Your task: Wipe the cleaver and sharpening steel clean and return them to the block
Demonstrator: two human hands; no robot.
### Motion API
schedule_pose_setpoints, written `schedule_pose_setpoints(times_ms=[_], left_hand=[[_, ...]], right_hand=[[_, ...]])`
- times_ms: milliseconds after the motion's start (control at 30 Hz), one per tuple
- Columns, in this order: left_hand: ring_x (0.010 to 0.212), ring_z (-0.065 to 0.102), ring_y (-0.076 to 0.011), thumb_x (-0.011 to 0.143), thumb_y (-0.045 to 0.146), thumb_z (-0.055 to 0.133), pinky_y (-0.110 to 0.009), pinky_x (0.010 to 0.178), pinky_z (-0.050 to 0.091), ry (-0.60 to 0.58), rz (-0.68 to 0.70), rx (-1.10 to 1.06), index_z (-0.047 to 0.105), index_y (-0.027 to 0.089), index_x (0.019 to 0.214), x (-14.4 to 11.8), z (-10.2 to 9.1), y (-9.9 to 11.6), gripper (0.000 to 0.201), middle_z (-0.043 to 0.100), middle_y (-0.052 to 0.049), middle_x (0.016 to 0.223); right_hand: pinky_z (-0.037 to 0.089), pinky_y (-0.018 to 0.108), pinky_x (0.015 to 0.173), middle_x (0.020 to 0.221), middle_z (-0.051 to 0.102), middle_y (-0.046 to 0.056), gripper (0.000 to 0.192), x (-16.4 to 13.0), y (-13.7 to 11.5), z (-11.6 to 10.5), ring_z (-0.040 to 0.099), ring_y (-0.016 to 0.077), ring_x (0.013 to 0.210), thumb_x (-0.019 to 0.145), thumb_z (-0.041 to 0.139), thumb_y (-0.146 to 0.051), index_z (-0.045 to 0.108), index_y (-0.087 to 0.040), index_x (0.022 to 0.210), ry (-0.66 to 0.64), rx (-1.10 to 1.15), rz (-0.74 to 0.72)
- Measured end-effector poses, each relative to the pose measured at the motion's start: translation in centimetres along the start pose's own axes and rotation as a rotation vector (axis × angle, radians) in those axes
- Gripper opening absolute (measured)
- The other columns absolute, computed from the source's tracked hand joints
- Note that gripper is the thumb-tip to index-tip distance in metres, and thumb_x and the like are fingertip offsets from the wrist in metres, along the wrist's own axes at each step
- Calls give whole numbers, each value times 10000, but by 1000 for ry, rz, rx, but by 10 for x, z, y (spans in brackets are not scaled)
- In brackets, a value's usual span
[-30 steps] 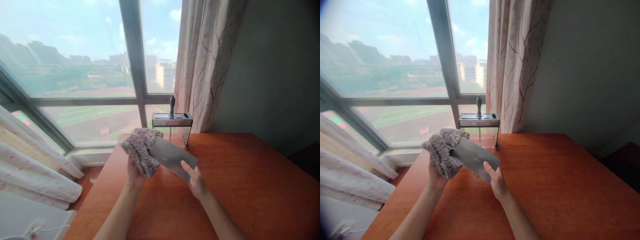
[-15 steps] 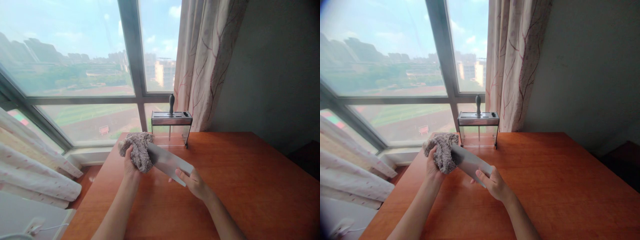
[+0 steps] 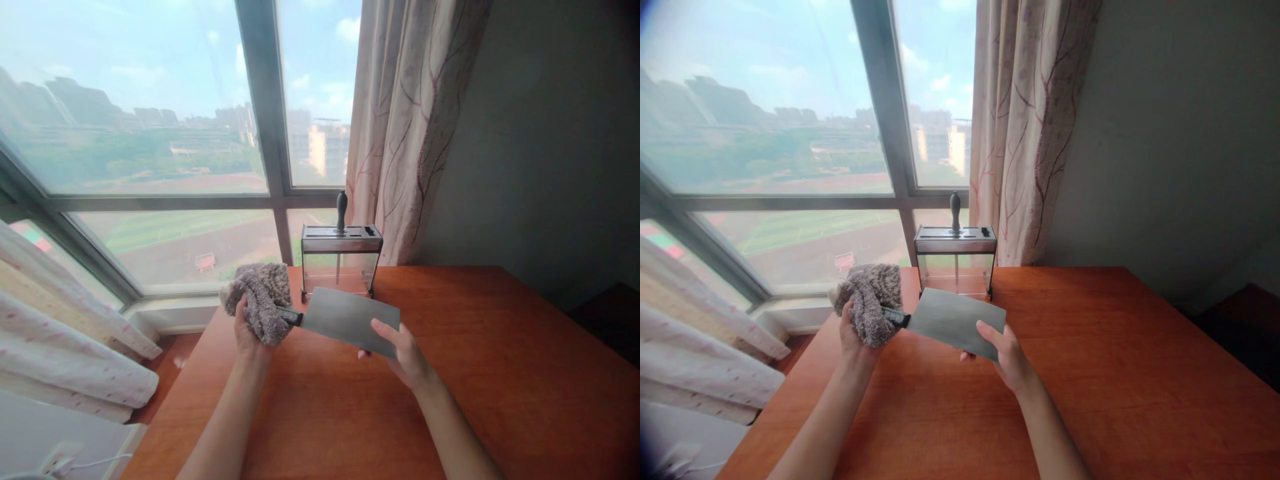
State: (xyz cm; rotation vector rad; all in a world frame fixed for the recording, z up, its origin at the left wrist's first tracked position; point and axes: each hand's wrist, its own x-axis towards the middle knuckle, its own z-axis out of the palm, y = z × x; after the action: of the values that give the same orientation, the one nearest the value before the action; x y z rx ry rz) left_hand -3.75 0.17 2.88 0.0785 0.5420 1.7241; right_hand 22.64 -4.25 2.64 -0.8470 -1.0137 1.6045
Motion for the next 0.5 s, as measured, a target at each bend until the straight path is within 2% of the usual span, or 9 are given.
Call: schedule_pose_setpoints(times_ms=[100,200,267,367,433,500], left_hand=[[859,679,-239,862,339,463,-405,871,503,11,8,-6,665,175,1016,2,-3,-2,302,736,-80,899],[839,684,-230,892,358,399,-383,814,528,-15,55,7,662,193,1034,0,-4,-1,341,738,-72,894],[837,685,-234,904,411,376,-383,776,541,-91,71,2,657,208,1048,-2,-1,1,375,736,-70,907],[828,686,-205,909,439,419,-334,727,555,-272,28,-72,645,256,1046,-8,6,4,322,732,-28,896],[739,685,-151,914,421,455,-249,638,549,-365,-50,-117,632,285,1044,-14,13,5,259,722,10,852],[617,662,-110,915,429,467,-194,547,522,-383,-122,-112,616,290,1068,-21,21,5,255,707,20,825]], right_hand=[[511,309,601,722,713,64,387,-2,-3,-1,641,200,603,791,607,-494,699,-135,902,-26,-69,9],[501,309,590,636,693,49,420,-5,-9,-1,640,202,583,795,596,-521,693,-143,948,-93,-137,16],[500,315,581,618,687,41,434,-7,-11,-2,640,204,566,783,610,-523,683,-146,985,-118,-156,26],[499,309,547,635,686,38,405,-7,-11,-5,632,194,528,778,625,-497,680,-146,970,-118,-98,33],[492,294,507,664,689,41,358,-5,-7,-8,619,178,500,783,624,-470,687,-142,911,-97,-21,31],[475,275,463,680,690,44,313,-2,-4,-12,605,162,472,785,627,-440,688,-141,852,-71,45,36]])
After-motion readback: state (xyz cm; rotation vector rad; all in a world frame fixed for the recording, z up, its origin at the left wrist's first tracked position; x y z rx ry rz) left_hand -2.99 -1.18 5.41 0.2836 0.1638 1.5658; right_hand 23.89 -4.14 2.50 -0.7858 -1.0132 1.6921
